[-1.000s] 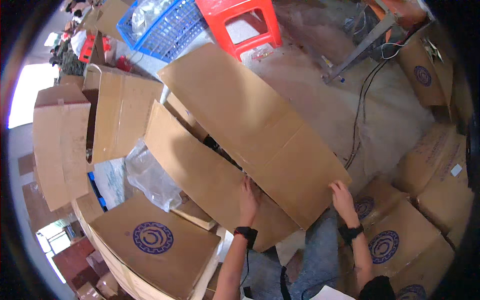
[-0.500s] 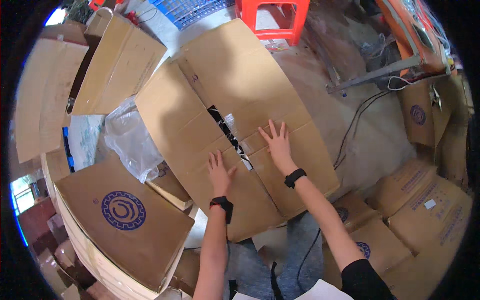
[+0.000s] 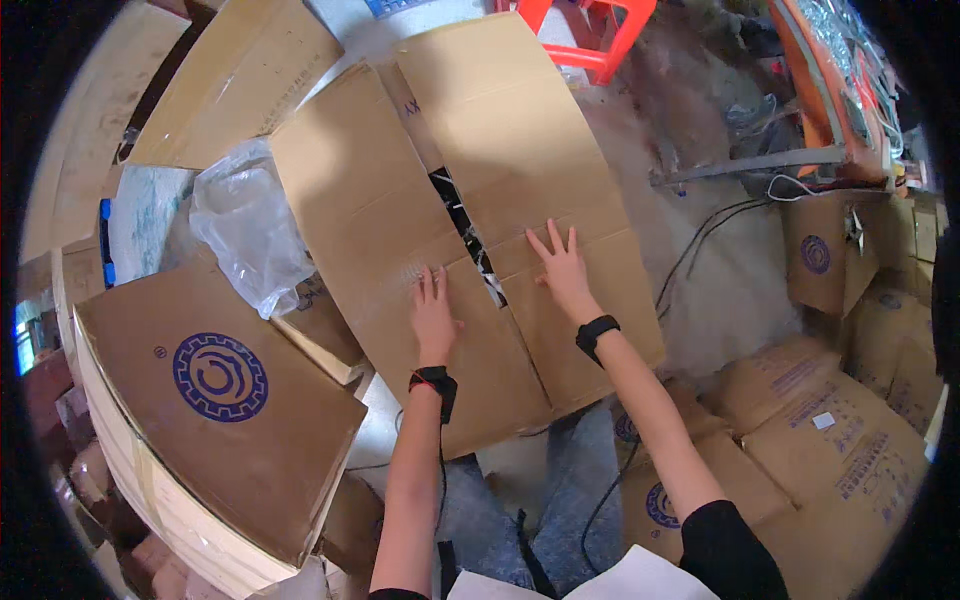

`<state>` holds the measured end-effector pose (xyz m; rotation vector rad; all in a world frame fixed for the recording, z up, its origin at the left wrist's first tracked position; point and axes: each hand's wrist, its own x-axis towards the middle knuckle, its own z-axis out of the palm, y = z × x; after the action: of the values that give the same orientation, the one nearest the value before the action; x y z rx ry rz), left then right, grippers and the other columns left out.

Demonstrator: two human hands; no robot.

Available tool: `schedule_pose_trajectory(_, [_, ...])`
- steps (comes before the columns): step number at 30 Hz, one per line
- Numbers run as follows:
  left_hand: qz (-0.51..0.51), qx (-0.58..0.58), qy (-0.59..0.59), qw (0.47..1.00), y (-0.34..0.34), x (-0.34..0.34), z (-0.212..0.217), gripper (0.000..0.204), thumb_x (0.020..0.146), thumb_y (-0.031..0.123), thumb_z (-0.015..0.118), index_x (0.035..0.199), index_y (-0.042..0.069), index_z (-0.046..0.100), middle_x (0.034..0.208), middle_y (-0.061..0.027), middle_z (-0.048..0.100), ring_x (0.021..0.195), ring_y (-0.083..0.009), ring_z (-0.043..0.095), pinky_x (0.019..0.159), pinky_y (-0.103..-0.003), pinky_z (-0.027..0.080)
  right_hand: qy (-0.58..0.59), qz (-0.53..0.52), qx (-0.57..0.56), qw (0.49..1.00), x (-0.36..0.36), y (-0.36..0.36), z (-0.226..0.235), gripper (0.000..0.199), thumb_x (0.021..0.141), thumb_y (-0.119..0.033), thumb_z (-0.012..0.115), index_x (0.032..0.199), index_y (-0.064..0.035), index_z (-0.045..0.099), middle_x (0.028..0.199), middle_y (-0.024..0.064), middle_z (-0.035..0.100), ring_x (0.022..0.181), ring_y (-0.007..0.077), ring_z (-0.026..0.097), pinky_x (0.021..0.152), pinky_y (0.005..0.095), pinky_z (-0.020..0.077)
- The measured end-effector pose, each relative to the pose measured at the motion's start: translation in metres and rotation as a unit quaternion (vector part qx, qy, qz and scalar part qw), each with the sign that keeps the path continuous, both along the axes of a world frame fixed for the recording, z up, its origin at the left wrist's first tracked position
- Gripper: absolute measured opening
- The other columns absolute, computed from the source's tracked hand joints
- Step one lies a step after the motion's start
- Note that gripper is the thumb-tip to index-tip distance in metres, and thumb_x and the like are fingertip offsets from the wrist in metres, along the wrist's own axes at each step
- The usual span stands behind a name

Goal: Packing decorative stars into cardboard boxes and sealing them with tape.

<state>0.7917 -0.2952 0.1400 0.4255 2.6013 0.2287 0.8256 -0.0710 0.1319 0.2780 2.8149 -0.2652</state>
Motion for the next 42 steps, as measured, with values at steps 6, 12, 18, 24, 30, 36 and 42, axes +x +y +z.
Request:
schedule_pose_trajectory(6, [-0.011, 0.050, 0.071, 0.996, 0.002, 0.060, 0.000, 0.063, 0.072, 0.008, 0.052, 0.129, 0.007, 0.026, 0.134, -0.0114, 0.025, 0.119, -0.0316, 0.030, 0.085, -0.039, 0.041, 0.032, -0.038, 0.022, 0.999, 0.019, -0.012, 0.000, 0.085, 0.059, -0.012, 0.070, 0.130, -0.0254, 0.025, 0.136, 0.0126, 0.019, 0.117, 0.0388, 0.029, 0.088, 0.0458, 0.0371])
schedule_pose_trajectory(12, [-0.081, 0.119, -0.330, 0.933, -0.146, 0.174, -0.036, 0.046, 0.073, 0.026, 0.052, 0.113, 0.005, 0.047, 0.111, -0.0173, 0.051, 0.090, -0.0329, 0.055, 0.077, -0.040, 0.045, -0.144, -0.014, -0.088, 0.986, 0.125, -0.133, 0.033, 0.070, 0.069, -0.034, 0.062, 0.129, -0.0184, 0.029, 0.128, 0.0189, 0.030, 0.110, 0.0333, 0.040, 0.084, 0.0444, 0.0384])
schedule_pose_trajectory(18, [-0.128, 0.063, -0.266, 0.953, -0.100, 0.119, 0.103, 0.034, 0.078, 0.028, 0.044, 0.096, 0.003, 0.057, 0.094, -0.0220, 0.056, 0.084, -0.0350, 0.056, 0.073, -0.044, 0.044, -0.293, -0.073, -0.103, 0.948, 0.203, -0.147, 0.113, 0.040, 0.079, -0.042, 0.048, 0.102, -0.0094, 0.055, 0.086, 0.0143, 0.061, 0.084, 0.0317, 0.057, 0.074, 0.0414, 0.0439])
schedule_pose_trajectory(24, [-0.053, 0.254, -0.192, 0.946, -0.078, 0.046, 0.196, 0.030, 0.080, 0.025, 0.044, 0.095, 0.001, 0.055, 0.093, -0.0207, 0.057, 0.086, -0.0341, 0.055, 0.074, -0.040, 0.044, -0.148, -0.126, -0.266, 0.944, 0.194, -0.154, 0.204, 0.030, 0.082, -0.031, 0.047, 0.096, -0.0063, 0.055, 0.089, 0.0165, 0.059, 0.082, 0.0325, 0.056, 0.069, 0.0395, 0.0450])
schedule_pose_trajectory(30, [-0.047, 0.311, -0.146, 0.938, -0.105, 0.026, 0.273, 0.036, 0.083, 0.029, 0.047, 0.105, 0.002, 0.053, 0.087, -0.0142, 0.061, 0.079, -0.0197, 0.059, 0.070, -0.027, 0.044, -0.036, -0.234, -0.256, 0.937, 0.257, -0.124, 0.217, 0.028, 0.077, -0.028, 0.051, 0.086, -0.0035, 0.059, 0.081, 0.0182, 0.059, 0.077, 0.0338, 0.057, 0.067, 0.0420, 0.0443])
schedule_pose_trajectory(36, [0.051, 0.296, -0.211, 0.930, -0.112, 0.048, 0.284, 0.035, 0.083, 0.025, 0.047, 0.108, 0.001, 0.051, 0.085, -0.0096, 0.060, 0.076, -0.0147, 0.056, 0.069, -0.026, 0.043, -0.073, -0.329, -0.270, 0.902, 0.345, -0.116, 0.199, 0.029, 0.074, -0.030, 0.052, 0.077, -0.0032, 0.061, 0.077, 0.0173, 0.060, 0.073, 0.0330, 0.058, 0.065, 0.0426, 0.0446])
schedule_pose_trajectory(42, [-0.063, 0.324, -0.245, 0.912, -0.044, 0.085, 0.319, 0.031, 0.085, 0.023, 0.046, 0.108, 0.003, 0.051, 0.089, -0.0097, 0.059, 0.081, -0.0138, 0.055, 0.072, -0.025, 0.043, -0.178, -0.298, -0.255, 0.902, 0.409, -0.103, 0.151, 0.021, 0.071, -0.027, 0.055, 0.075, -0.0086, 0.066, 0.070, 0.0082, 0.063, 0.064, 0.0213, 0.061, 0.059, 0.0325, 0.0481])
